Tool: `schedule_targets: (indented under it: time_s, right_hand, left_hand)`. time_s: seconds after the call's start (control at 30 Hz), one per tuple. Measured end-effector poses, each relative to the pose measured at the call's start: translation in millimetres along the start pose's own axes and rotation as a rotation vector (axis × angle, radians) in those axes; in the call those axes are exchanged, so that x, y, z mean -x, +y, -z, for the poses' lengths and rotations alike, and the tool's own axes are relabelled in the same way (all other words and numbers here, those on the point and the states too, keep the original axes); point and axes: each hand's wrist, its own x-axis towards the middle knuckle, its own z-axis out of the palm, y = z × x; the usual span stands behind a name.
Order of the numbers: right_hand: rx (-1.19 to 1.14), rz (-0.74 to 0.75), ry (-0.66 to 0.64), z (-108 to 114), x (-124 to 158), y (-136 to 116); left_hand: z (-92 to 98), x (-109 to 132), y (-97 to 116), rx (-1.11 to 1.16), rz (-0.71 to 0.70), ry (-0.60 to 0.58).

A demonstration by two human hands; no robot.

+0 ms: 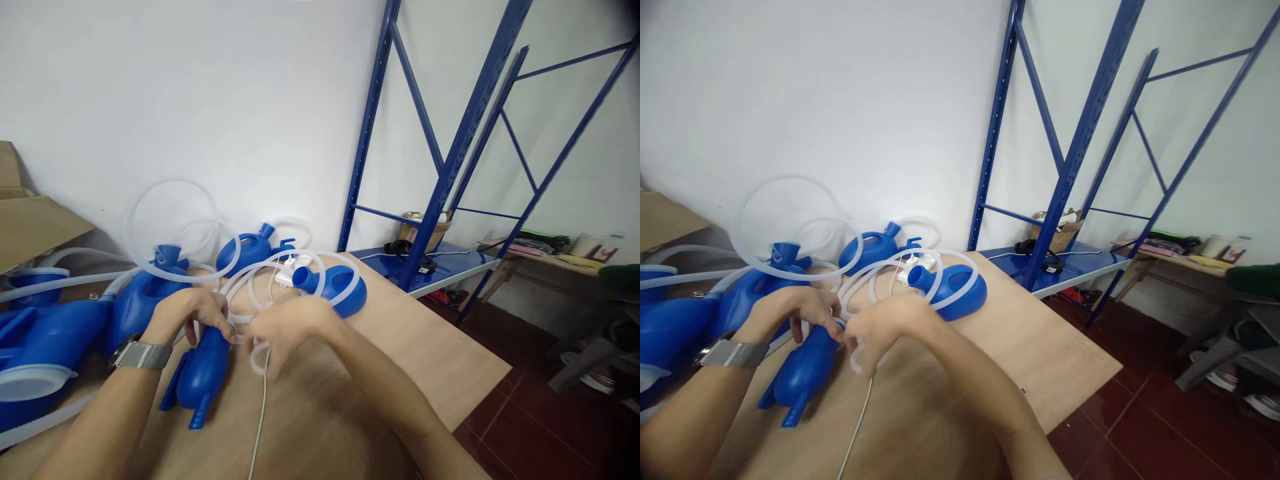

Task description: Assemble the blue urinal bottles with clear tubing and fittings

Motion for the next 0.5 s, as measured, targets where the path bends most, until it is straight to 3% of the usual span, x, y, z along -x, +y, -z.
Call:
schedule_targets:
  time_s: [0.1, 0.17, 0.23, 0.3, 0.4, 0.5]
  right_hand:
    - [-0.089, -0.047, 0.418, 12, 41, 41]
    - [-0.085, -0.130, 0.631, 16, 60, 64]
    - [-0.160, -0.127, 0.724, 17, 67, 81]
    - [-0.314, -0.053, 0.753, 16, 65, 92]
    - [-0.534, 0.058, 0.793, 13, 52, 101]
    - [-0.683, 0.126, 0.882, 10, 42, 107]
  left_hand:
    - [-3.0, -4, 8, -0.127, 0.123, -0.245]
    - [-2.8, -6, 18, -0.183, 0.132, -0.270]
    - [-3.1, -8, 33, -0.213, 0.072, -0.222]
    - [-6.3, -8, 52, -0.158, -0.089, -0.108]
    - [-18.2, -8, 79, 0.123, -0.376, 0.089]
    - [-33.2, -9, 93, 0.367, -0.428, 0.204]
